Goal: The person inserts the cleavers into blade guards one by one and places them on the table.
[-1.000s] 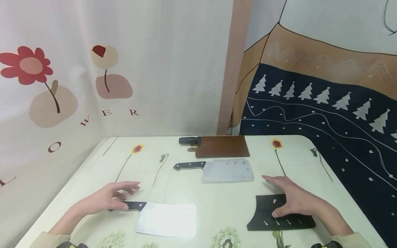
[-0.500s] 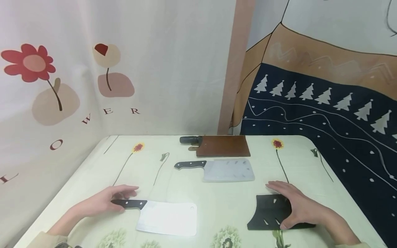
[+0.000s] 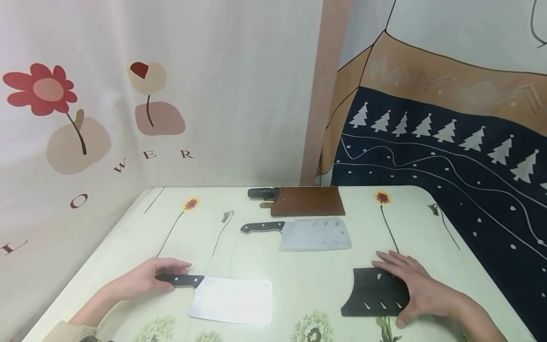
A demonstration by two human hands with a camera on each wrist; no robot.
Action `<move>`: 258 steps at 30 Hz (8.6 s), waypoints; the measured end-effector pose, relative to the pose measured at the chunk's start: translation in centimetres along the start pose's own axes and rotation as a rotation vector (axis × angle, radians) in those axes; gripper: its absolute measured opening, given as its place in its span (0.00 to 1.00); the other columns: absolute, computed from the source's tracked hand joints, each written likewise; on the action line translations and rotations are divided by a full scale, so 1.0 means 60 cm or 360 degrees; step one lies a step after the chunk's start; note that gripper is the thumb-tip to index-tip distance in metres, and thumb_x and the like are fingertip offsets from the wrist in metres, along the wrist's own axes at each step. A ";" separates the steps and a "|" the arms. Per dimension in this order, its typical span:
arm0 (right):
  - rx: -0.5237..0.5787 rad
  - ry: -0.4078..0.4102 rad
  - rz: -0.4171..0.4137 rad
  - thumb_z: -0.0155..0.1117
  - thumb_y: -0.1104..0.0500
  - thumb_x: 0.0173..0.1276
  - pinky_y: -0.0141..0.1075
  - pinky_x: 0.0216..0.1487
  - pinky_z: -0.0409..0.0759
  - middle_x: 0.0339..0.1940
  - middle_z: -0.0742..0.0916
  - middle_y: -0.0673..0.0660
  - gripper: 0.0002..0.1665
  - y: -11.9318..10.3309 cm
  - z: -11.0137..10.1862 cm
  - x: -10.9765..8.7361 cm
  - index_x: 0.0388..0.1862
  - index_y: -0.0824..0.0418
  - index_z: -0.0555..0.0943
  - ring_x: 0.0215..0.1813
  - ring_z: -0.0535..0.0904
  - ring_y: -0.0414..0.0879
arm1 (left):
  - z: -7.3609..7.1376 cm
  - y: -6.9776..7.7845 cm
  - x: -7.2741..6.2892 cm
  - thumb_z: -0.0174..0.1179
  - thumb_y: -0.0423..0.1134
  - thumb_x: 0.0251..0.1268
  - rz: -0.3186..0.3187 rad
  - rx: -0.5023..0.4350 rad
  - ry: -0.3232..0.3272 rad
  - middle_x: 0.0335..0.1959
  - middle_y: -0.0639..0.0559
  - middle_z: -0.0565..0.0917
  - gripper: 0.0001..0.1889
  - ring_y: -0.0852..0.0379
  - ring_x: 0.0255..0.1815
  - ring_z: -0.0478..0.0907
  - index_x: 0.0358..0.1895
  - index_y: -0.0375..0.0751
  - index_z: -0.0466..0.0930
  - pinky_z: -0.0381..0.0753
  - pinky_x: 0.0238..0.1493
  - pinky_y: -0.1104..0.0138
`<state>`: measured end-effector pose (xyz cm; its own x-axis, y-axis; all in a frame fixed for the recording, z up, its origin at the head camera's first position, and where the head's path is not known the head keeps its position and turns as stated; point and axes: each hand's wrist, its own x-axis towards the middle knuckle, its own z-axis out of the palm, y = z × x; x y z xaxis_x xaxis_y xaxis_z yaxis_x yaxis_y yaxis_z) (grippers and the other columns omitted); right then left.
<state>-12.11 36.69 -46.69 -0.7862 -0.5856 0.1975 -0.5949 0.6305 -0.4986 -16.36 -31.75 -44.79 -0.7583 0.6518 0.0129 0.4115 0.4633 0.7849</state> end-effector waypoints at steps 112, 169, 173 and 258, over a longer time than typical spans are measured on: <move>-0.0052 0.0014 0.0076 0.87 0.48 0.42 0.56 0.55 0.76 0.67 0.79 0.60 0.58 -0.061 -0.010 0.216 0.74 0.59 0.72 0.62 0.72 0.55 | -0.003 0.051 0.163 0.63 0.28 0.70 -0.0228 -0.0586 0.0203 0.38 0.34 0.79 0.27 0.56 0.25 0.69 0.72 0.33 0.73 0.68 0.28 0.66; -0.0079 0.0088 -0.0065 0.89 0.45 0.37 0.46 0.52 0.79 0.63 0.84 0.54 0.56 -0.073 -0.025 0.181 0.69 0.59 0.79 0.60 0.74 0.43 | -0.022 0.075 0.188 0.59 0.16 0.61 0.0010 -0.0701 -0.0367 0.35 0.40 0.82 0.27 0.61 0.21 0.61 0.66 0.27 0.77 0.59 0.23 0.71; -0.0058 0.0067 -0.0031 0.89 0.46 0.38 0.46 0.52 0.79 0.63 0.83 0.54 0.56 -0.074 -0.026 0.180 0.69 0.59 0.78 0.60 0.74 0.43 | -0.024 0.074 0.187 0.59 0.16 0.61 0.0011 -0.0701 -0.0378 0.35 0.39 0.81 0.27 0.61 0.20 0.61 0.66 0.27 0.77 0.59 0.23 0.71; -0.0046 0.0197 -0.0032 0.90 0.48 0.32 0.57 0.55 0.75 0.64 0.83 0.55 0.60 -0.086 -0.003 0.187 0.71 0.54 0.78 0.62 0.73 0.48 | 0.027 0.119 0.218 0.60 0.25 0.69 0.0080 -0.0666 -0.0287 0.28 0.46 0.78 0.22 0.60 0.19 0.57 0.66 0.26 0.76 0.56 0.24 0.70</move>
<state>-17.90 26.99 -41.76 -0.7874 -0.5323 0.3108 -0.6141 0.6344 -0.4695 -22.51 -18.92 -40.02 -0.6271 0.7786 -0.0216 0.1779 0.1702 0.9692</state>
